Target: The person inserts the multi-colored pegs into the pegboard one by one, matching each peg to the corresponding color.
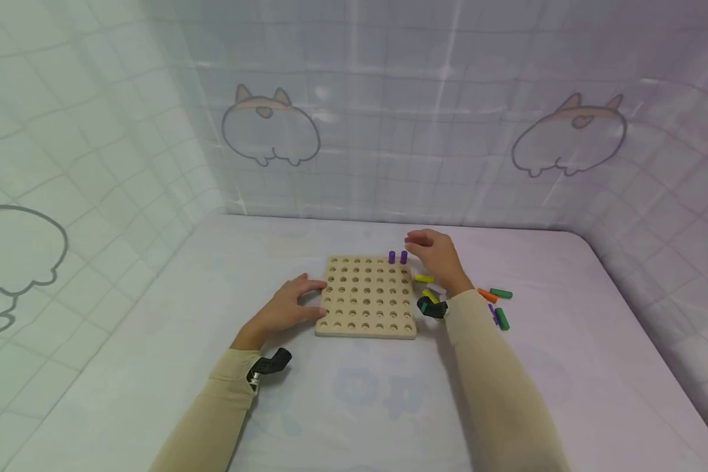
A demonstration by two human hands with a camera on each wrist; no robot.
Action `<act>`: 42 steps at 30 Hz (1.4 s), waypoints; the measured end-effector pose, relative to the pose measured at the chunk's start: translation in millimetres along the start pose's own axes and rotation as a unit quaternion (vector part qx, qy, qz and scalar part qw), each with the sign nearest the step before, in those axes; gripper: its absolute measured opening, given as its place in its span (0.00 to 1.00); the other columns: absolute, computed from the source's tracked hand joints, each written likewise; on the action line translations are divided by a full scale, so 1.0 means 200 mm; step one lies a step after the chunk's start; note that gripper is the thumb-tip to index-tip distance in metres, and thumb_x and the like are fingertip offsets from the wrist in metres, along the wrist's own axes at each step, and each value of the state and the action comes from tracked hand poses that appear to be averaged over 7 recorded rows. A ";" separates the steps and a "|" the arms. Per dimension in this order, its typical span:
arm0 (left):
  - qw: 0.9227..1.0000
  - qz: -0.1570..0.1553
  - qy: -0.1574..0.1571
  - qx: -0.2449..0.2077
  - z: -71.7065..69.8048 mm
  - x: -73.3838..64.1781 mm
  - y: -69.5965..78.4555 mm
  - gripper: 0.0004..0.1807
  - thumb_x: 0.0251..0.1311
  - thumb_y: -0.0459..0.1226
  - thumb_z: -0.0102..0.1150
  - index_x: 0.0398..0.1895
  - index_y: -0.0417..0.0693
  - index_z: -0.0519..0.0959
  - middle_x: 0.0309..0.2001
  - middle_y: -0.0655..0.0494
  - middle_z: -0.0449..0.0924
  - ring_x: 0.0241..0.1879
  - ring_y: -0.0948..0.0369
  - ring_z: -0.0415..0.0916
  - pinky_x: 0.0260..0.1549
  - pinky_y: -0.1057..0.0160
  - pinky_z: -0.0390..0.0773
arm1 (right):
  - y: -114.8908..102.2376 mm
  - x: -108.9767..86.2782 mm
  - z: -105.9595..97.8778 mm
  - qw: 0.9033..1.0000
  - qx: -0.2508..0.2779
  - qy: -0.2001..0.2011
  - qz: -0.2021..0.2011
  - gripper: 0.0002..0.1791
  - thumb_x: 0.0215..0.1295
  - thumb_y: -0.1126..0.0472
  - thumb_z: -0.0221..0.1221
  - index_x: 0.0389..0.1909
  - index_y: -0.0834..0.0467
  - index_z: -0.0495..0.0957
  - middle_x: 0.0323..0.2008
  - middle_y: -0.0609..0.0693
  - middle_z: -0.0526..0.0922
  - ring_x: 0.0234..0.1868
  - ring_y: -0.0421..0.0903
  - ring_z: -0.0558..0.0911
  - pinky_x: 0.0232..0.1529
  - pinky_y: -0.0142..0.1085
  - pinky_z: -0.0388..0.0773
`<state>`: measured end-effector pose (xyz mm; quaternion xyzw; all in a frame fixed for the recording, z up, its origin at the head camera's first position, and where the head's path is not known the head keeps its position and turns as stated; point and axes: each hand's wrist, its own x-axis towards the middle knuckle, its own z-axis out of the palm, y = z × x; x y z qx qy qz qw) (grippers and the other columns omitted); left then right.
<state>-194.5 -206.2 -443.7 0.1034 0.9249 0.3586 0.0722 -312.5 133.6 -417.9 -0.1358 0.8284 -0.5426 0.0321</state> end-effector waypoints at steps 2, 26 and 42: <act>1.000 -0.003 0.001 0.001 0.00 -0.01 -0.01 0.34 0.59 0.50 0.68 0.69 0.51 0.73 0.73 0.45 0.63 0.78 0.48 0.43 0.74 0.45 0.35 | 0.00 -0.03 -0.03 1.000 0.020 0.009 0.008 0.24 0.71 0.52 0.62 0.62 0.60 0.77 0.56 0.54 0.83 0.59 0.53 0.78 0.62 0.50 0.73; 1.000 0.018 0.004 0.019 0.01 -0.01 0.01 0.34 0.61 0.49 0.67 0.69 0.51 0.73 0.71 0.44 0.67 0.77 0.45 0.45 0.73 0.41 0.36 | 0.09 -0.37 -0.31 0.997 -0.044 0.016 0.067 0.31 0.71 0.43 0.59 0.65 0.59 0.74 0.52 0.57 0.83 0.48 0.57 0.83 0.45 0.46 0.84; 0.999 0.014 0.003 0.040 0.01 0.01 0.02 0.35 0.61 0.50 0.66 0.70 0.51 0.72 0.71 0.45 0.67 0.77 0.45 0.44 0.74 0.42 0.36 | 0.19 -0.55 -0.44 0.994 -0.098 0.028 0.034 0.27 0.72 0.47 0.59 0.62 0.63 0.75 0.52 0.60 0.83 0.47 0.56 0.85 0.41 0.28 0.82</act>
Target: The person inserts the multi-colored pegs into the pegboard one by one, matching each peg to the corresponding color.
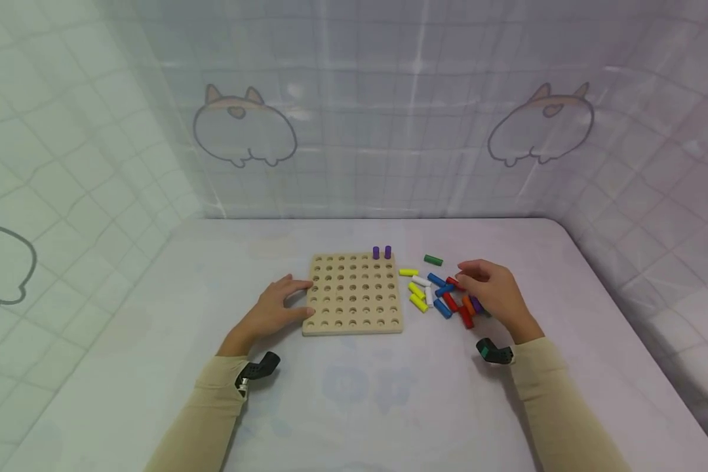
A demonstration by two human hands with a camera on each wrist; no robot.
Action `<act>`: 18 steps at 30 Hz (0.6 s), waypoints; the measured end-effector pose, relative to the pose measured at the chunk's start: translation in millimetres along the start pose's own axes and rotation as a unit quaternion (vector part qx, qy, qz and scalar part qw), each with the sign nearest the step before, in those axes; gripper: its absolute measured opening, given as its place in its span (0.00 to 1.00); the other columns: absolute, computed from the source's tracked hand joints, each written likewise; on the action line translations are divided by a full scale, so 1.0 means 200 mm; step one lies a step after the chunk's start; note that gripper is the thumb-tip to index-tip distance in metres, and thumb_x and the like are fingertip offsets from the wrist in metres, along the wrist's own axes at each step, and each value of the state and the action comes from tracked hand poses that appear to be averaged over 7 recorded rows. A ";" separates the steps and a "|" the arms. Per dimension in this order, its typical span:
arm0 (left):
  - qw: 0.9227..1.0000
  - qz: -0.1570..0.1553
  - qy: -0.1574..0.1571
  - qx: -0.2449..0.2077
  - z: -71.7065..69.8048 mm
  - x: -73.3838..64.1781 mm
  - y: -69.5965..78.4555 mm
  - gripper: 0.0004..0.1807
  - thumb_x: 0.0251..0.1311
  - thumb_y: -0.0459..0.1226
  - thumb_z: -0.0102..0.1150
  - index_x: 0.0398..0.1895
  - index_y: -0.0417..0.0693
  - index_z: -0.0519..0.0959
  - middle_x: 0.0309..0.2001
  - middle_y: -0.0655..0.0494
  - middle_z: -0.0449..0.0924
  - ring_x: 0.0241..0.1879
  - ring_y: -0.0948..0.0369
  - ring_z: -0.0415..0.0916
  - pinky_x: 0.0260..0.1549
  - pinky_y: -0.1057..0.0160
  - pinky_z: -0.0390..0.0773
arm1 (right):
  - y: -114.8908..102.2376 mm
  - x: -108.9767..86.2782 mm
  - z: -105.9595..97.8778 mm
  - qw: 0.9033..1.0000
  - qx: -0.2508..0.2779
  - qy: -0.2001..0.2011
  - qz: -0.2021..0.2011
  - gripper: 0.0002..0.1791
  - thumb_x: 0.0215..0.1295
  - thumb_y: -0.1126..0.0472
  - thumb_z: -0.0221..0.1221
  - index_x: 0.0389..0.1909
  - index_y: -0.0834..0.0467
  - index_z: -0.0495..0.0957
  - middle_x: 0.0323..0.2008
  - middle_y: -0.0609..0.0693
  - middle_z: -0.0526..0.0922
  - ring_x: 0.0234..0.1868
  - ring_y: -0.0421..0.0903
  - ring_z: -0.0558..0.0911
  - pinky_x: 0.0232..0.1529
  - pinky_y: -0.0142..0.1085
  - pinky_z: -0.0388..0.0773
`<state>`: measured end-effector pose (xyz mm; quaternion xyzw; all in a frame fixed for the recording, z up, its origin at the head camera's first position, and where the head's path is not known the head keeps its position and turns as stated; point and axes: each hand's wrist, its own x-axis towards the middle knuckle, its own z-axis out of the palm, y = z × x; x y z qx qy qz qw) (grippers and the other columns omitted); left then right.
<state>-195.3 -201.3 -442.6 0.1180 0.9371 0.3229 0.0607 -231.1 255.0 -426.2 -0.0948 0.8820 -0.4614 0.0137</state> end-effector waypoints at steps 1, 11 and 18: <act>1.000 0.000 0.000 0.001 0.00 0.00 0.00 0.35 0.61 0.51 0.66 0.70 0.51 0.72 0.71 0.45 0.67 0.77 0.46 0.44 0.74 0.42 0.36 | 0.01 -0.01 -0.01 1.000 -0.009 0.000 0.003 0.28 0.73 0.47 0.59 0.62 0.63 0.75 0.53 0.60 0.83 0.47 0.56 0.84 0.42 0.27 0.81; 1.000 -0.002 0.003 0.001 0.01 0.01 -0.01 0.35 0.61 0.52 0.66 0.70 0.52 0.72 0.72 0.45 0.66 0.77 0.46 0.44 0.74 0.43 0.35 | 0.06 -0.08 -0.09 0.997 -0.058 0.000 0.056 0.28 0.73 0.43 0.57 0.63 0.59 0.75 0.57 0.61 0.79 0.55 0.59 0.78 0.53 0.56 0.79; 1.000 -0.008 0.006 0.003 0.02 0.00 -0.02 0.35 0.61 0.51 0.65 0.70 0.52 0.72 0.72 0.44 0.65 0.77 0.45 0.44 0.74 0.42 0.35 | 0.08 -0.11 -0.10 0.994 -0.073 -0.019 0.079 0.26 0.71 0.45 0.59 0.62 0.57 0.75 0.55 0.60 0.79 0.51 0.57 0.77 0.40 0.38 0.81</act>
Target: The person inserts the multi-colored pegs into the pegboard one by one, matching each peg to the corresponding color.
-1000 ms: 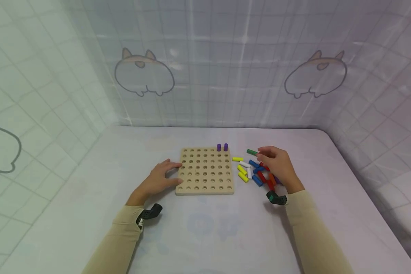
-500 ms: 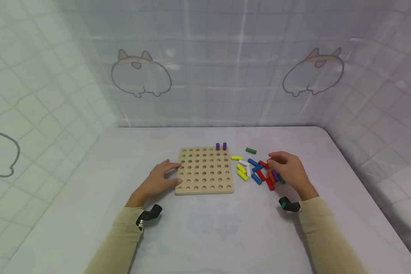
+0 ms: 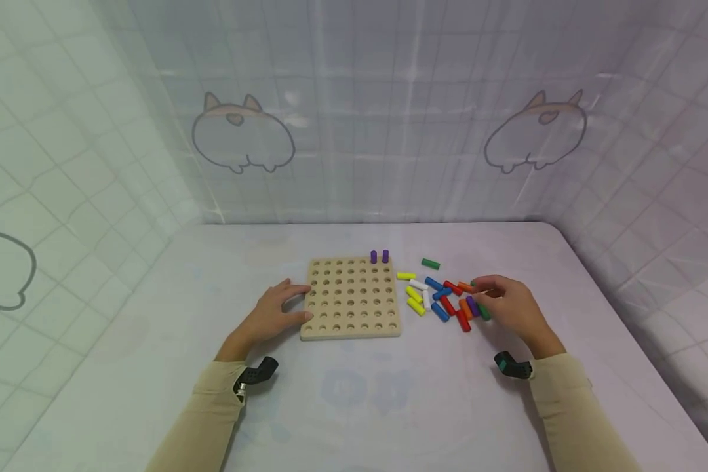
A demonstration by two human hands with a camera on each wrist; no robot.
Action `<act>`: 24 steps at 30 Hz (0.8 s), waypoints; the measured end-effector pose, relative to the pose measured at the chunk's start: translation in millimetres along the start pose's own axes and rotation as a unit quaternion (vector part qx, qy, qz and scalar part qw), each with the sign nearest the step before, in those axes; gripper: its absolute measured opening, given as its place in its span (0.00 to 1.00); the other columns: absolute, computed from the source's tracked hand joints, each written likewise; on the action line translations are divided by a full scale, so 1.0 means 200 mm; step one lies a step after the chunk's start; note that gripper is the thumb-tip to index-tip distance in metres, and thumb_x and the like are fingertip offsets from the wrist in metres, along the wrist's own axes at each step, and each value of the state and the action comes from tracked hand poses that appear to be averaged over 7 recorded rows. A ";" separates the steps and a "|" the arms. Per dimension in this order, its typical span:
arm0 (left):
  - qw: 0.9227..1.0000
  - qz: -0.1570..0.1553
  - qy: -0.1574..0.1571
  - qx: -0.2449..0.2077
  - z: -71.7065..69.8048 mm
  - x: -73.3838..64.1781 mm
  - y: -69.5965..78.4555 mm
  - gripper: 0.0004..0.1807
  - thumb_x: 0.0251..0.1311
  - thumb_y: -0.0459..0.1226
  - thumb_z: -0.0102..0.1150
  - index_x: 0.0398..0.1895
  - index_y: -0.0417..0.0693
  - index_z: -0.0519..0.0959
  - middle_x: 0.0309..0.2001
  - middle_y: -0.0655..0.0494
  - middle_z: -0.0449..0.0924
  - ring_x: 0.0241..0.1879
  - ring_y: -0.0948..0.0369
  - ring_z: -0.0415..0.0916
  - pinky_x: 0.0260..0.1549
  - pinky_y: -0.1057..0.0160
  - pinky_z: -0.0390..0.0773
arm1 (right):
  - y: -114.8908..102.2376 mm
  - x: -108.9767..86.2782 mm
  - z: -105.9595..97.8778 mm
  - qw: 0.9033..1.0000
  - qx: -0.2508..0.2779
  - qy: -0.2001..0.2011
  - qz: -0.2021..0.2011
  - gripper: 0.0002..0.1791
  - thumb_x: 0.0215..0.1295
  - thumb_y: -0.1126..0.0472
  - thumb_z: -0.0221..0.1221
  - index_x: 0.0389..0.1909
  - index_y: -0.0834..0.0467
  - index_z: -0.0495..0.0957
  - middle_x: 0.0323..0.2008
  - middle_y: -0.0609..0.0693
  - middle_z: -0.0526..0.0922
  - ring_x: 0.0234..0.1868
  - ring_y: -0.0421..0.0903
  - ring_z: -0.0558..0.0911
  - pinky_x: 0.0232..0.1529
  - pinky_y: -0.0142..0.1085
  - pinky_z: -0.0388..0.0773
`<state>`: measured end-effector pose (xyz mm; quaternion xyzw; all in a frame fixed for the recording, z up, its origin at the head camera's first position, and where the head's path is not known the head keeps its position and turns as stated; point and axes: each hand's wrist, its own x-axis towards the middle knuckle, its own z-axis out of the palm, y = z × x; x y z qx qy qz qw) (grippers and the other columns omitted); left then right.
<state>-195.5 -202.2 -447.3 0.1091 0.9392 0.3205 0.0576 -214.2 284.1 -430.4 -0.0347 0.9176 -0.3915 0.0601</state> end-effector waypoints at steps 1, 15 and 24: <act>1.000 0.001 0.000 0.002 0.00 0.00 0.00 0.35 0.61 0.51 0.65 0.70 0.52 0.72 0.72 0.44 0.65 0.77 0.45 0.44 0.74 0.42 0.35 | 0.00 0.00 0.00 1.000 -0.004 -0.001 -0.003 0.25 0.71 0.46 0.59 0.62 0.57 0.76 0.54 0.60 0.79 0.51 0.56 0.77 0.39 0.36 0.80; 1.000 -0.001 -0.001 -0.002 0.00 -0.01 0.00 0.35 0.61 0.53 0.66 0.71 0.53 0.72 0.73 0.44 0.63 0.77 0.45 0.44 0.74 0.42 0.35 | 0.02 0.01 0.02 0.998 -0.057 -0.013 -0.022 0.18 0.67 0.57 0.64 0.55 0.56 0.81 0.49 0.59 0.81 0.48 0.57 0.78 0.35 0.37 0.79; 1.000 0.000 0.000 -0.007 0.00 -0.01 0.00 0.35 0.61 0.53 0.66 0.70 0.53 0.72 0.73 0.45 0.64 0.78 0.46 0.43 0.74 0.43 0.35 | 0.01 0.01 0.04 0.997 -0.073 -0.024 -0.002 0.20 0.67 0.55 0.65 0.57 0.59 0.80 0.49 0.63 0.80 0.46 0.57 0.78 0.33 0.37 0.81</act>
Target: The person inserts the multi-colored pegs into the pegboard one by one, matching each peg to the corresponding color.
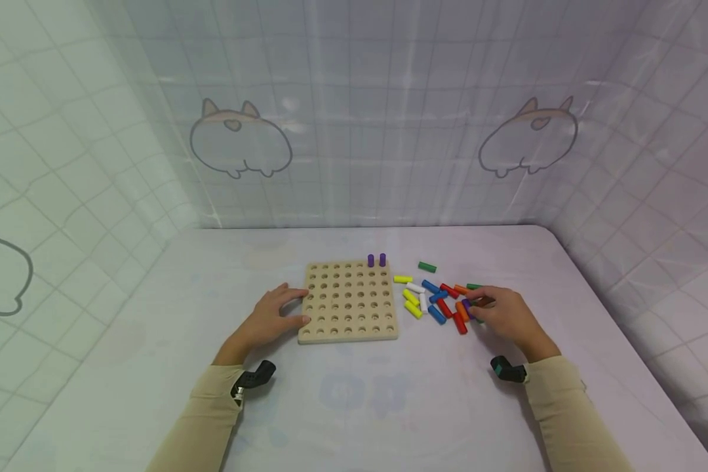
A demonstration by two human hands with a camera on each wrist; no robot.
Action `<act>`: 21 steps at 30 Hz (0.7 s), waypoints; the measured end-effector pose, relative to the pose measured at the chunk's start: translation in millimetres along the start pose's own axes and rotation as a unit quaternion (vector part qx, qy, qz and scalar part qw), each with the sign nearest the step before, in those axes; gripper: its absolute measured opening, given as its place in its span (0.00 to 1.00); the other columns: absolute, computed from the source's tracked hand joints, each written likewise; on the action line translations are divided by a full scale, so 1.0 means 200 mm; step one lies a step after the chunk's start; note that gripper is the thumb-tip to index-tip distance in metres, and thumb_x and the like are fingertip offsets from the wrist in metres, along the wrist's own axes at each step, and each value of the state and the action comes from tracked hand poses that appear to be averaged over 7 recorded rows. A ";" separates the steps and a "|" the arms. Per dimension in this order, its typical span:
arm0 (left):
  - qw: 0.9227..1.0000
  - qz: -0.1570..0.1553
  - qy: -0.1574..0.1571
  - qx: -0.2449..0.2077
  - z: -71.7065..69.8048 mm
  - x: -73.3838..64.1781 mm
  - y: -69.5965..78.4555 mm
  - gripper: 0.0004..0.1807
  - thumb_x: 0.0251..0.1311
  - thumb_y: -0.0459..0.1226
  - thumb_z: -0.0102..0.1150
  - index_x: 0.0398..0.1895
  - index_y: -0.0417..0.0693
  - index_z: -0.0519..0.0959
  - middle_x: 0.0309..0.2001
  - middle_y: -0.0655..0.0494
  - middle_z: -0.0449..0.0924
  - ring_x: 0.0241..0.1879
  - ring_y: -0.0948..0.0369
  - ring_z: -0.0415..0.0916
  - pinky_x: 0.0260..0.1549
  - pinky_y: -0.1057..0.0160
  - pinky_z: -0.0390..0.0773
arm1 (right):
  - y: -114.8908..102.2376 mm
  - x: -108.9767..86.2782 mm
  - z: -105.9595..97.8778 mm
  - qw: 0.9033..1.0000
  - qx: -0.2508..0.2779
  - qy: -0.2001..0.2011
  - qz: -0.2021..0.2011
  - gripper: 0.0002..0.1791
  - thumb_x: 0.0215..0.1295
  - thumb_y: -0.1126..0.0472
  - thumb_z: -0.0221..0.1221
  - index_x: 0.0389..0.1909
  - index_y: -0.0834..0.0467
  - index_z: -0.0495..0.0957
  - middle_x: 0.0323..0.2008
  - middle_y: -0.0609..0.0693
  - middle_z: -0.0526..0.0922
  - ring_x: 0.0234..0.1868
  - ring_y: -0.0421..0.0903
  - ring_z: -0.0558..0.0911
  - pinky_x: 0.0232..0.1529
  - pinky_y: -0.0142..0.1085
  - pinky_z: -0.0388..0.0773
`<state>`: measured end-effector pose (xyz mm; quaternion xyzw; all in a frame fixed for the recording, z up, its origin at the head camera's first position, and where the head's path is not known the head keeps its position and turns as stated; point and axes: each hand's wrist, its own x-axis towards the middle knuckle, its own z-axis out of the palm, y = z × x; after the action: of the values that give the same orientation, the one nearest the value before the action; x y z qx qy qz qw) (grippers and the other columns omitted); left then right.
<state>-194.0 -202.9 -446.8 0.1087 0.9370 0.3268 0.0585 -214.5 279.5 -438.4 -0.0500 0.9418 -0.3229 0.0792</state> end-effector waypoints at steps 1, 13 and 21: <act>1.000 0.000 0.000 -0.001 0.00 0.00 0.00 0.35 0.60 0.53 0.66 0.70 0.53 0.72 0.73 0.45 0.64 0.77 0.45 0.43 0.74 0.42 0.35 | 0.00 0.00 0.00 1.000 -0.003 -0.001 0.001 0.21 0.67 0.55 0.65 0.57 0.59 0.80 0.49 0.63 0.80 0.45 0.57 0.78 0.33 0.37 0.81; 1.000 0.001 0.001 0.005 -0.01 -0.01 0.00 0.35 0.61 0.52 0.66 0.70 0.53 0.72 0.74 0.43 0.62 0.77 0.45 0.43 0.74 0.42 0.35 | 0.01 0.01 0.01 1.000 -0.013 -0.020 -0.006 0.26 0.67 0.53 0.65 0.61 0.62 0.78 0.51 0.63 0.80 0.45 0.55 0.78 0.34 0.37 0.81; 1.000 0.000 0.003 -0.002 0.00 0.00 0.00 0.34 0.61 0.51 0.66 0.70 0.53 0.72 0.73 0.42 0.62 0.77 0.44 0.43 0.74 0.42 0.35 | 0.01 0.02 0.01 0.998 -0.034 -0.023 -0.053 0.27 0.67 0.56 0.64 0.63 0.63 0.77 0.44 0.56 0.82 0.41 0.52 0.76 0.34 0.36 0.79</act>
<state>-193.4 -202.3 -446.5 0.1078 0.9366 0.3286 0.0558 -218.0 279.4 -442.5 -0.1101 0.9461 -0.2934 0.0821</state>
